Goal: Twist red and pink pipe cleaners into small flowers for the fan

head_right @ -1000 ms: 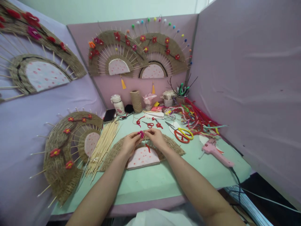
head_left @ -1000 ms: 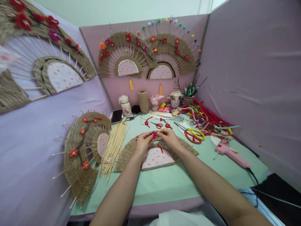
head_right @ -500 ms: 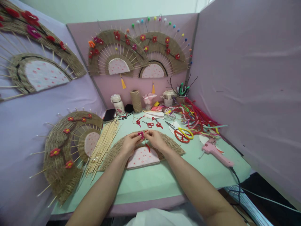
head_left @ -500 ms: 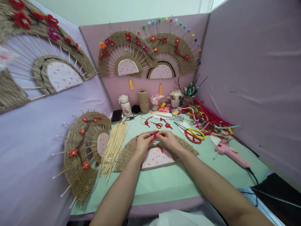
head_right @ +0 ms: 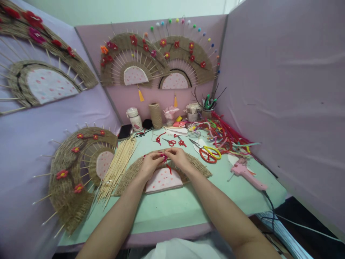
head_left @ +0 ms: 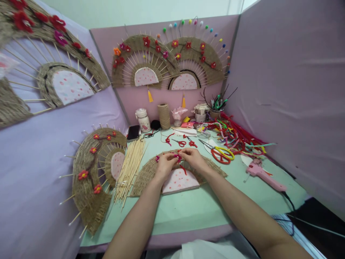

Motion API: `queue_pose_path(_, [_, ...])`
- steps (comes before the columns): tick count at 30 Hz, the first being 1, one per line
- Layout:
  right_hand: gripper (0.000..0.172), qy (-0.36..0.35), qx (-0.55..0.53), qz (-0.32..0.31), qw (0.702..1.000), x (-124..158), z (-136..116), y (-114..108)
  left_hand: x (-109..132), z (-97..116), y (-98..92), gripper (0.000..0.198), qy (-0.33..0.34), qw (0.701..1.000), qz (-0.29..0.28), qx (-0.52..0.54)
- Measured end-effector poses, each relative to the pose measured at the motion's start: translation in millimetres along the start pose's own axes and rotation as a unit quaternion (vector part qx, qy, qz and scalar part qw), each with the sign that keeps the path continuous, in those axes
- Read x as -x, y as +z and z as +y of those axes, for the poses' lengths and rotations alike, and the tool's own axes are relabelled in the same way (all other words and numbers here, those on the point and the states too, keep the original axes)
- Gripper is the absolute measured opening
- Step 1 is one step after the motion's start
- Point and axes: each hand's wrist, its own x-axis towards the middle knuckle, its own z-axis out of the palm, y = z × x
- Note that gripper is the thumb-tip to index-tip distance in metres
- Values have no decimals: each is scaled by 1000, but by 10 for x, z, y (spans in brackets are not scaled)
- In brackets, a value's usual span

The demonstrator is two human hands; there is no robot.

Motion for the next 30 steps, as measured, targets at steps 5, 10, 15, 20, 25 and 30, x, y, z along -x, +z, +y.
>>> queue_pose_path(5, [21, 26, -14, 22, 999, 43, -54, 33, -17, -13, -8, 16, 13, 999, 7, 40])
queue_pose_path(10, [19, 46, -20, 1, 999, 55, -43, 17, -14, 3, 0, 16, 11, 998, 15, 60])
queue_pose_path(15, [20, 62, -76, -16, 995, 31, 27, 4, -4, 21, -2, 13, 11, 998, 13, 61])
queue_pose_path(20, [21, 75, -125, 52, 988, 25, 22, 53, 8, 45, 11, 21, -11, 995, 0, 101])
queue_pose_path(25, [23, 76, -121, 36, 989, 31, 14, 70, 19, 71, 22, 16, -34, 993, 31, 111])
queue_pose_path(30, [24, -35, 17, 31, 999, 30, 26, 39, 15, 82, 3, 15, -35, 994, 48, 94])
